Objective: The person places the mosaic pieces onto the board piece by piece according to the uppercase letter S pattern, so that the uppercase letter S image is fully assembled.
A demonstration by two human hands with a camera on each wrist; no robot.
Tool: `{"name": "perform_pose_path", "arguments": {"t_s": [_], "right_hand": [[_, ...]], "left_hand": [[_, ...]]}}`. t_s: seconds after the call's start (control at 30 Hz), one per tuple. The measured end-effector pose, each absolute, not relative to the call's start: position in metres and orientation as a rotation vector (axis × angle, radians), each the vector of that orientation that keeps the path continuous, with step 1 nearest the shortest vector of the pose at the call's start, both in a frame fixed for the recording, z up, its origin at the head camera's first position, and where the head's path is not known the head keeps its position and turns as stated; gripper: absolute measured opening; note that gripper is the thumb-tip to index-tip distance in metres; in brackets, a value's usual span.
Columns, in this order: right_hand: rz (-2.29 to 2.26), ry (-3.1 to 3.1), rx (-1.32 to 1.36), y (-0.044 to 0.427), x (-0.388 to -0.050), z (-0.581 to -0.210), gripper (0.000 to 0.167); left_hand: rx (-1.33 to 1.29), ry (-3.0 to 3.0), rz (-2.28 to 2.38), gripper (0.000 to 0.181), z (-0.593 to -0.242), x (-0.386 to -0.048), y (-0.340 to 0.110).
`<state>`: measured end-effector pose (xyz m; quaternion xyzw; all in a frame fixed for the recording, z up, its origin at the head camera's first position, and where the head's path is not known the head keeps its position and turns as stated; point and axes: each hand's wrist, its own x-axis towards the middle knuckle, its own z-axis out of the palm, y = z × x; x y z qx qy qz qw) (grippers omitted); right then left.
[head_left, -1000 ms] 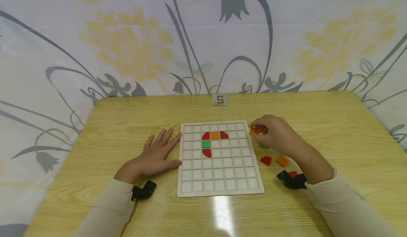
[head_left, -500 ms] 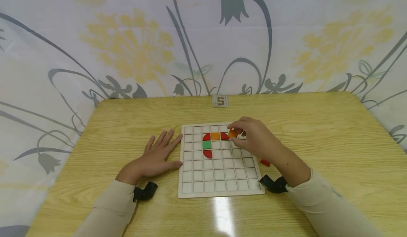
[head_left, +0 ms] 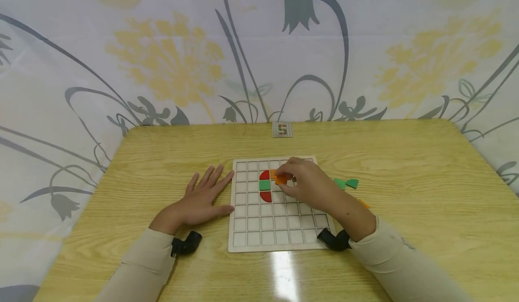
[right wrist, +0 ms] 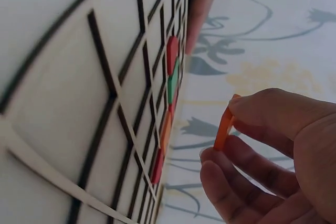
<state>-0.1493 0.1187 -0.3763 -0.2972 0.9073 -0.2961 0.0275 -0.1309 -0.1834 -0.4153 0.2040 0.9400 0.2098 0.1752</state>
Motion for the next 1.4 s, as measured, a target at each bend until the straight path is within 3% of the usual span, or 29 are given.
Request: {"name": "perform_pose_path", "arguments": {"t_s": [0.8,1.4], "right_hand": [[-0.781,2.717,-0.914,0.111,-0.149,-0.391,0.015],[-0.697,2.719,-0.984,0.11,-0.146,-0.395,0.021]], "left_hand": [[0.585,2.668,0.6,0.086,-0.414,-0.132,-0.181],[0.586,2.669,0.624,0.085,-0.415,-0.129,-0.182]]}}
